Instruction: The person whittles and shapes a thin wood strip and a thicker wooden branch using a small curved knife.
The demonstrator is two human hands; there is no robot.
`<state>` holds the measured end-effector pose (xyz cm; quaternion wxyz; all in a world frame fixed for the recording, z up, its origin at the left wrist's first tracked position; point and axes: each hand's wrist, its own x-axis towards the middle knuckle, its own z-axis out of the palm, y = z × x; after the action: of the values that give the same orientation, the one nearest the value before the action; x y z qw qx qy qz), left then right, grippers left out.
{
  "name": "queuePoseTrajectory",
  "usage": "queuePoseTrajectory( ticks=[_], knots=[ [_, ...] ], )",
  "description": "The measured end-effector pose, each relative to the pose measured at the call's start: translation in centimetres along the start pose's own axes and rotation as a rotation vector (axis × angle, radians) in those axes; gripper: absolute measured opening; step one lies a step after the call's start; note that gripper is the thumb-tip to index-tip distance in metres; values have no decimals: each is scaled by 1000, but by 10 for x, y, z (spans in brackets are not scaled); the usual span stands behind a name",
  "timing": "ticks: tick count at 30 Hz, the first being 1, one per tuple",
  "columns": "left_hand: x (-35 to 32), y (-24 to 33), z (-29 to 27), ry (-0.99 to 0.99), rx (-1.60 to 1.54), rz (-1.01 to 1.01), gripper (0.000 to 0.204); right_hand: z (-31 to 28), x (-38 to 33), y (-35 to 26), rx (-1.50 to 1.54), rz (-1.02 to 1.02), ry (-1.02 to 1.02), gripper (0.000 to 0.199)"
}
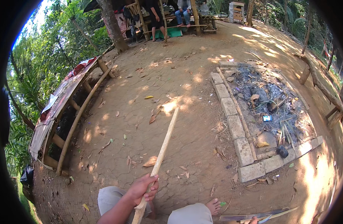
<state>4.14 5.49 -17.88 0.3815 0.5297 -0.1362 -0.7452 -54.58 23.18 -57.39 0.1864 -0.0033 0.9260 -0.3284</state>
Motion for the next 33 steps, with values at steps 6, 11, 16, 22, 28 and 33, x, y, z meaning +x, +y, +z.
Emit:
queuePoseTrajectory(
  ticks=[6,11,16,22,28,33],
  knots=[
    [-16,13,-3,-149,-78,73,24,-42,-71,-35,164,-214,-153,54],
    [-30,21,-7,-175,-84,150,25,-68,-137,-76,336,-437,-239,51],
    [-33,23,-24,-224,-173,190,23,-77,-207,-139,70,-798,-181,67],
    [-52,28,-38,-187,-208,240,22,-23,-274,-170,-19,-848,-405,40],
    [-39,24,-50,-217,-220,224,22,42,-271,-107,-157,-939,-448,33],
    [-49,24,-59,-162,-244,245,22,56,-246,-50,-396,-830,-497,55]
  ],
)
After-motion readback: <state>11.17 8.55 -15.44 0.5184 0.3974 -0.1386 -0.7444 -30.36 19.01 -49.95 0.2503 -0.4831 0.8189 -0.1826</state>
